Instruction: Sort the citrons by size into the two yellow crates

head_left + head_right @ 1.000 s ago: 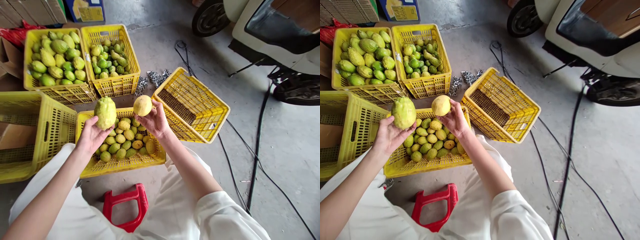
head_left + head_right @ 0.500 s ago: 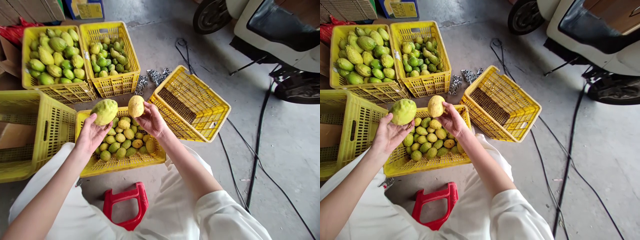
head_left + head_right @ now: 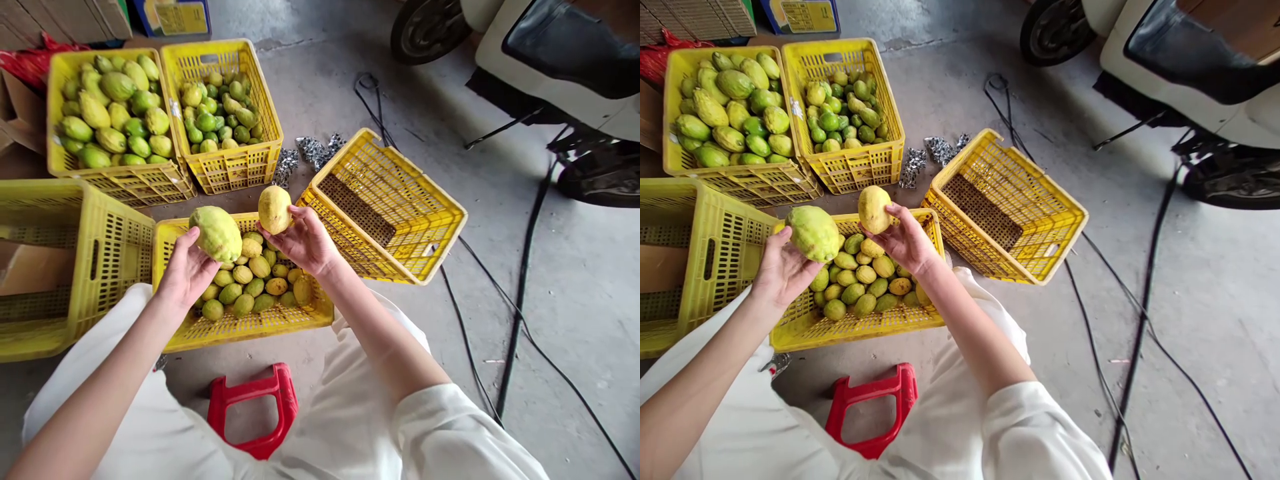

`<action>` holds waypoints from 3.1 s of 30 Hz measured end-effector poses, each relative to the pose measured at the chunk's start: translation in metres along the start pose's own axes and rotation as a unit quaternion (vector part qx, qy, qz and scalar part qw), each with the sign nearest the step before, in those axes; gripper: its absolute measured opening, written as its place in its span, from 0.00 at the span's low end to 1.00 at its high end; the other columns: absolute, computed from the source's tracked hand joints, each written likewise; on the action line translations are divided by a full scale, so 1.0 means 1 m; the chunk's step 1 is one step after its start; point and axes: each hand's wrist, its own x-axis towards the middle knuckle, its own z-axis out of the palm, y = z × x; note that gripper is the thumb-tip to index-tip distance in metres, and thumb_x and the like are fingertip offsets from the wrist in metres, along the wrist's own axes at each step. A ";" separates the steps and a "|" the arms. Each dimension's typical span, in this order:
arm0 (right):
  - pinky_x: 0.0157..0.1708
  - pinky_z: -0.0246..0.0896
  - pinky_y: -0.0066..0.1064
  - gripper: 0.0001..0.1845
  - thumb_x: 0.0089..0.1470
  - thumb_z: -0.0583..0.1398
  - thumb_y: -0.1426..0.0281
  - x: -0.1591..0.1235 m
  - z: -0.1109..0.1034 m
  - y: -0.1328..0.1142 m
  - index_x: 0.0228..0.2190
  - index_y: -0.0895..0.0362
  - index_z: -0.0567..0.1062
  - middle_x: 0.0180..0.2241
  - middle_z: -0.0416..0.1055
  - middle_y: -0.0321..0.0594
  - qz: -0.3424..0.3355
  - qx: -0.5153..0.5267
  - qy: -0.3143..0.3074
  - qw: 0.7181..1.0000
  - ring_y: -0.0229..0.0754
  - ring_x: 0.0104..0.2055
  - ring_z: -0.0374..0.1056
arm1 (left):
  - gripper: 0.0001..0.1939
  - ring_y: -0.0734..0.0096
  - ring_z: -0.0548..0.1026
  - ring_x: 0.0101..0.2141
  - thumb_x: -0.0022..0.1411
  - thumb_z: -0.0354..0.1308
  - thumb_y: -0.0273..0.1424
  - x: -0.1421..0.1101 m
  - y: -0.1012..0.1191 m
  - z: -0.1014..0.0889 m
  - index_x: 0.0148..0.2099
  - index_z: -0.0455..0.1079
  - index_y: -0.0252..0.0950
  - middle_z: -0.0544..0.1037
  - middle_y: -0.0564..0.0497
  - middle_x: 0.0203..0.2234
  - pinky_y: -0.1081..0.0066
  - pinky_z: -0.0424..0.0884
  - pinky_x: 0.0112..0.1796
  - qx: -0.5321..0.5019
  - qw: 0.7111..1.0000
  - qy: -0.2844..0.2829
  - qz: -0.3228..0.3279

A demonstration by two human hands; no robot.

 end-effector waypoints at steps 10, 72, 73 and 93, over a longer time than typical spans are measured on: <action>0.30 0.74 0.27 0.20 0.48 0.74 0.63 -0.005 0.006 -0.003 0.44 0.50 0.80 0.39 0.83 0.34 0.004 -0.005 -0.007 1.000 0.40 0.36 0.77 | 0.11 0.56 0.85 0.53 0.68 0.62 0.32 0.004 -0.004 -0.005 0.52 0.76 0.44 0.87 0.47 0.42 0.62 0.85 0.51 0.033 0.999 -0.011 -0.036; 0.44 0.83 0.35 0.08 0.63 0.69 0.60 0.002 0.011 -0.004 0.38 0.49 0.77 0.41 0.79 0.40 0.019 0.095 0.182 0.979 0.47 0.54 0.78 | 0.09 0.53 0.75 0.65 0.67 0.62 0.38 0.003 -0.010 -0.006 0.48 0.74 0.45 0.84 0.45 0.48 0.61 0.80 0.59 0.022 0.998 0.017 -0.050; 0.47 0.84 0.36 0.06 0.63 0.68 0.63 0.002 0.012 -0.005 0.38 0.49 0.77 0.41 0.79 0.39 0.022 0.101 0.185 0.977 0.46 0.55 0.78 | 0.08 0.53 0.75 0.65 0.68 0.62 0.37 0.003 -0.010 -0.006 0.48 0.74 0.45 0.84 0.46 0.49 0.61 0.80 0.58 0.021 0.999 0.020 -0.046; 0.47 0.84 0.44 0.15 0.55 0.71 0.57 0.008 -0.003 0.003 0.40 0.49 0.75 0.42 0.80 0.42 0.043 0.075 0.105 0.991 0.51 0.51 0.81 | 0.09 0.55 0.77 0.63 0.65 0.66 0.39 0.014 -0.015 -0.015 0.47 0.75 0.48 0.85 0.49 0.47 0.60 0.78 0.61 0.043 0.999 0.028 -0.011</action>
